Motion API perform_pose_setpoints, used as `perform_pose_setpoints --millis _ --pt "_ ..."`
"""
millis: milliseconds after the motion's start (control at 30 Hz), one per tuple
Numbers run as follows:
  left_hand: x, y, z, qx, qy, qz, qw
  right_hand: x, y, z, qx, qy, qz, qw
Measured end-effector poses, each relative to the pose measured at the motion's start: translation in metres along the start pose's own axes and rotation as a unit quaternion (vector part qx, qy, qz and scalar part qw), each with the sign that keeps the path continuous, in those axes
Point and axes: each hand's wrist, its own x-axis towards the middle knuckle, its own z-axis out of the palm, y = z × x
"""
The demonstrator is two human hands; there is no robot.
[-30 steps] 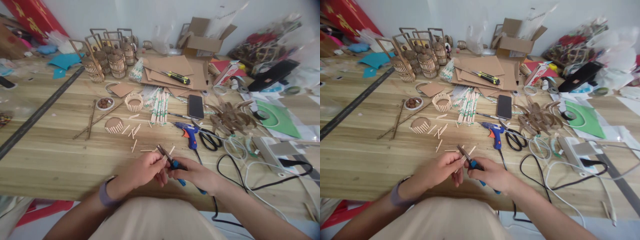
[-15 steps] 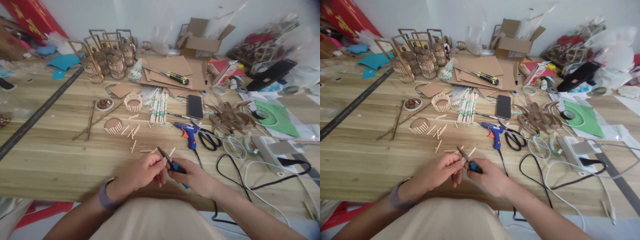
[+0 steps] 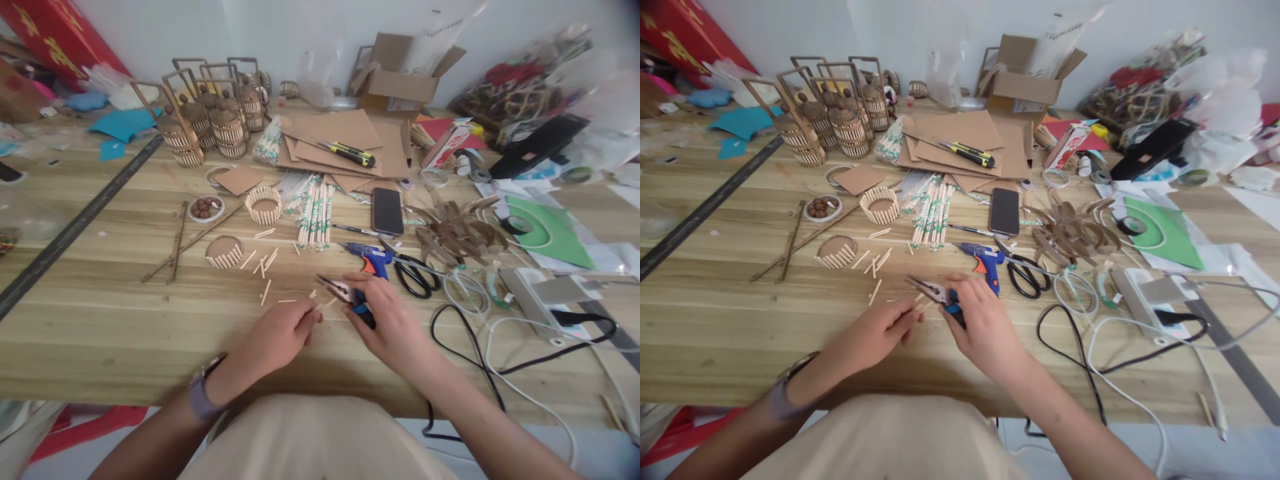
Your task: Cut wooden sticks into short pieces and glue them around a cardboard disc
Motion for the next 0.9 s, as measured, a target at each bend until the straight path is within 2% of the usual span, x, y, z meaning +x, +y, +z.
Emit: perform_pose_setpoints --millis 67,167,367,433,567,633,733,800,867,900 --pt "0.002 0.002 0.005 0.044 0.015 0.023 0.999 0.003 -0.003 0.007 -0.053 -0.027 -0.016 0.998" --pt "0.004 -0.001 0.013 0.092 0.042 0.04 0.994 0.005 -0.005 0.017 -0.134 -0.057 0.023 0.989" --pt "0.004 -0.011 0.022 0.143 0.094 0.023 0.985 0.007 -0.006 0.025 -0.186 -0.052 0.053 0.98" --pt "0.005 -0.008 0.025 0.194 0.092 0.014 0.977 0.009 -0.006 0.027 -0.191 -0.048 0.067 0.978" --pt "0.008 0.002 0.028 0.329 0.061 -0.034 0.942 0.014 -0.008 0.037 -0.195 -0.016 0.086 0.977" --pt "0.011 0.004 0.025 0.335 0.065 -0.045 0.939 0.017 -0.007 0.04 -0.186 0.003 0.087 0.979" --pt "0.012 0.001 0.007 0.219 0.066 -0.011 0.974 0.022 0.001 0.034 -0.116 -0.004 0.084 0.99" --pt "0.009 -0.004 -0.008 0.041 -0.005 0.017 0.999 0.025 0.008 0.022 -0.055 -0.02 0.1 0.993" --pt "0.007 -0.009 -0.02 -0.148 -0.085 0.027 0.985 0.027 0.014 0.008 -0.017 -0.022 0.129 0.991" --pt "0.007 -0.011 -0.022 -0.215 -0.093 0.019 0.972 0.027 0.014 0.001 -0.001 -0.025 0.136 0.99"
